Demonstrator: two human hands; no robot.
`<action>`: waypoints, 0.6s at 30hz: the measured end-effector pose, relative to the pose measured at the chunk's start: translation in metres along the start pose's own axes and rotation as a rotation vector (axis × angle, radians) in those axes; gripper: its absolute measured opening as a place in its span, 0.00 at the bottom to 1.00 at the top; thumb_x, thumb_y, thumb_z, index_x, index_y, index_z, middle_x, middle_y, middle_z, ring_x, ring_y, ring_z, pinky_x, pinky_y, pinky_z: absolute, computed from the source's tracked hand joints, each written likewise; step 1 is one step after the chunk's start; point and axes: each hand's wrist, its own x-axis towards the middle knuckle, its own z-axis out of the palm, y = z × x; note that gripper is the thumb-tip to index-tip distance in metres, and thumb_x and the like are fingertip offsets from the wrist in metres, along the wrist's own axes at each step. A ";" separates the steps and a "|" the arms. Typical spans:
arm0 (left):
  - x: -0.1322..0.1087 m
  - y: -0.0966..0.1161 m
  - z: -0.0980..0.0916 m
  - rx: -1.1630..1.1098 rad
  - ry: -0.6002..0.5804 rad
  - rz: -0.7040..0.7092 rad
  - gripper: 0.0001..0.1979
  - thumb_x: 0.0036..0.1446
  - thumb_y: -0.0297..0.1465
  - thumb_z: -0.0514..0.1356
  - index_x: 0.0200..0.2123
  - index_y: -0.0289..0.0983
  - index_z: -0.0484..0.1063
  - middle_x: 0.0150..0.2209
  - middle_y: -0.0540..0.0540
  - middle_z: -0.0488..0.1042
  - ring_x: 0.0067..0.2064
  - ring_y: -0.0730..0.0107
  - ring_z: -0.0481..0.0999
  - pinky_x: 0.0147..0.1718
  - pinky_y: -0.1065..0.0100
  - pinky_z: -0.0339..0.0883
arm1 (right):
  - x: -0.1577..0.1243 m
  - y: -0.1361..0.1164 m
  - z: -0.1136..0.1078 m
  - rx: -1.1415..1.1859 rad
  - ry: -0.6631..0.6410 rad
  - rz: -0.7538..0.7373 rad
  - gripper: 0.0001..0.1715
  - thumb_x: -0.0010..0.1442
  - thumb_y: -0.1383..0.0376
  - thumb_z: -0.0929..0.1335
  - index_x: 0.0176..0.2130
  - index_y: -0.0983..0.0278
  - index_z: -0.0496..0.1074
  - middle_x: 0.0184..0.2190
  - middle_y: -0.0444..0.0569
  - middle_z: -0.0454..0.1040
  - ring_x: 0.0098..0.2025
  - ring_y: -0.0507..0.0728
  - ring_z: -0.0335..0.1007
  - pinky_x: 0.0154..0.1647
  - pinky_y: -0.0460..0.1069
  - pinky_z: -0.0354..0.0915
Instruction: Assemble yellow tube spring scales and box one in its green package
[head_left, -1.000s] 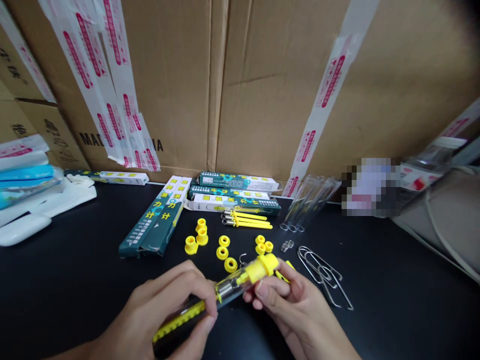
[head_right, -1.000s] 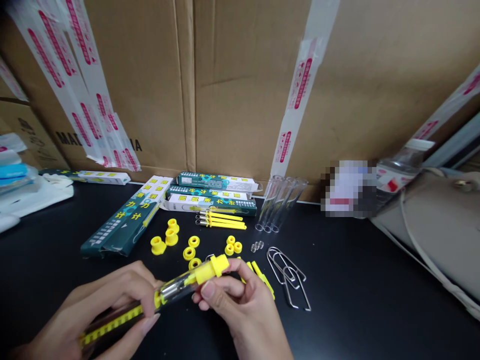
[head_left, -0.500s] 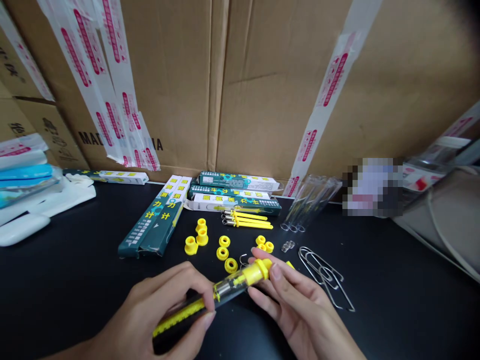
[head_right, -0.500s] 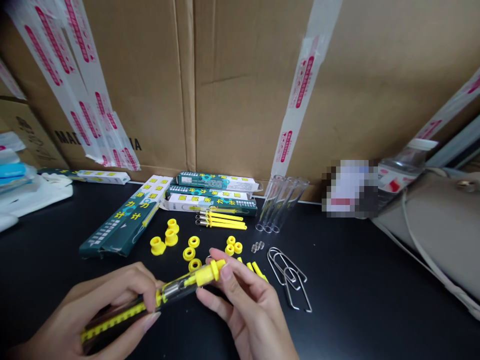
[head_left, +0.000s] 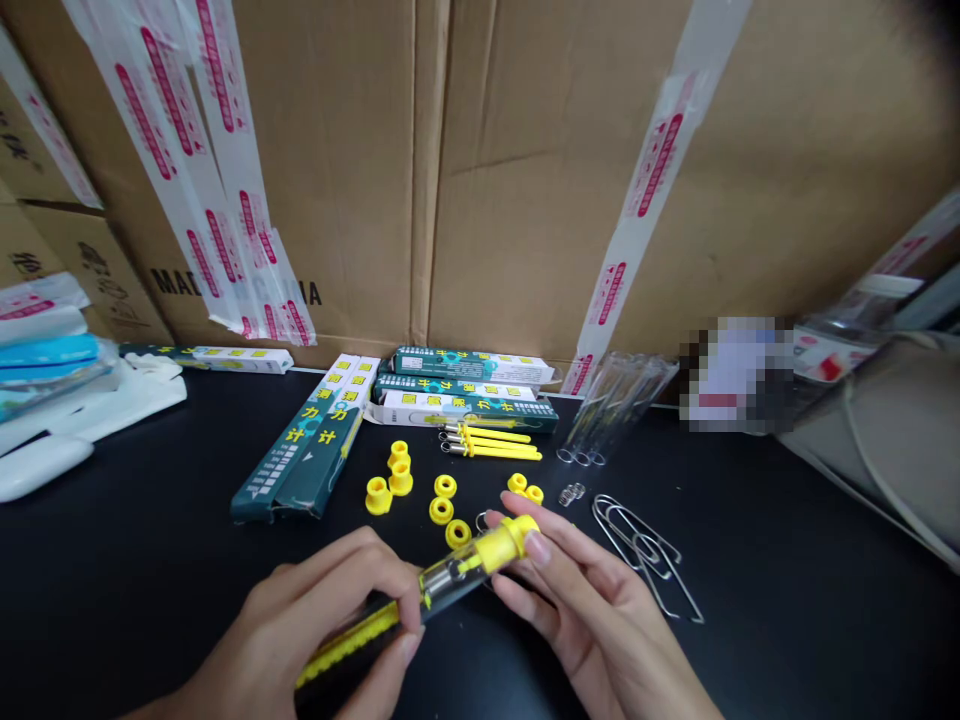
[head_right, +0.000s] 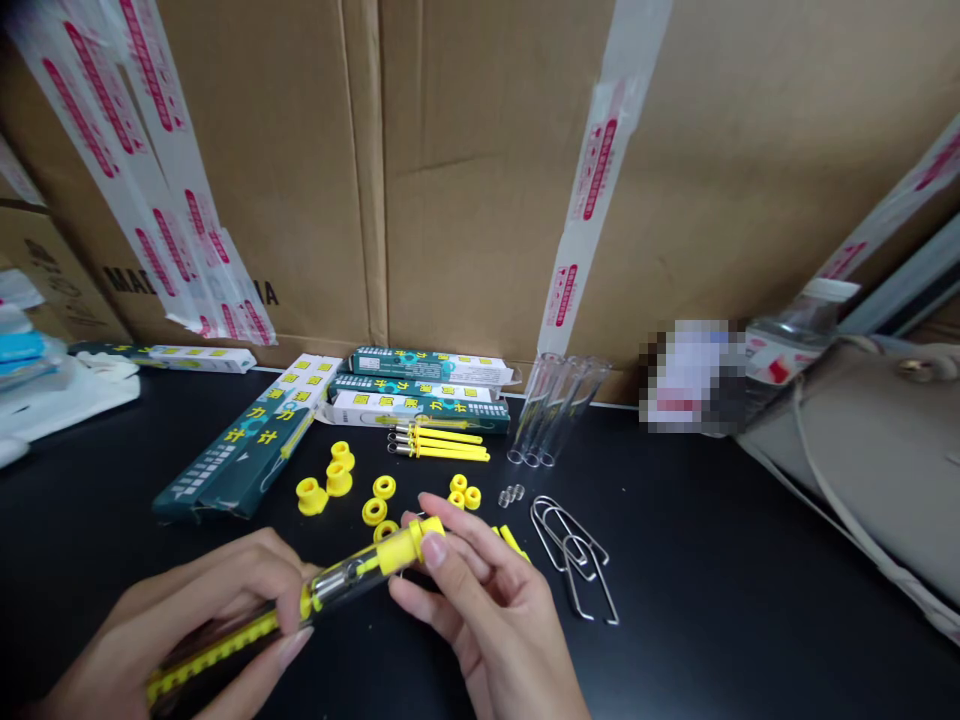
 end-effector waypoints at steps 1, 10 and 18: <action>0.000 -0.001 0.000 0.003 -0.001 0.006 0.13 0.60 0.19 0.54 0.38 0.45 0.67 0.32 0.59 0.73 0.31 0.80 0.79 0.32 0.77 0.66 | 0.000 -0.001 0.000 0.000 0.001 -0.002 0.19 0.55 0.62 0.82 0.47 0.59 0.85 0.43 0.48 0.88 0.44 0.54 0.85 0.44 0.43 0.80; 0.001 -0.002 -0.004 0.027 0.025 0.047 0.13 0.59 0.22 0.59 0.43 0.47 0.68 0.30 0.58 0.74 0.23 0.77 0.75 0.21 0.78 0.64 | 0.001 0.001 0.002 -0.030 -0.018 0.004 0.20 0.53 0.63 0.83 0.47 0.58 0.85 0.38 0.45 0.88 0.41 0.51 0.84 0.43 0.40 0.79; -0.007 -0.022 -0.019 -0.390 -0.202 -0.170 0.23 0.62 0.50 0.59 0.50 0.41 0.79 0.33 0.46 0.77 0.24 0.69 0.68 0.22 0.71 0.61 | 0.001 -0.001 0.001 -0.006 0.031 0.022 0.21 0.53 0.63 0.83 0.47 0.61 0.85 0.40 0.47 0.88 0.41 0.51 0.84 0.46 0.41 0.78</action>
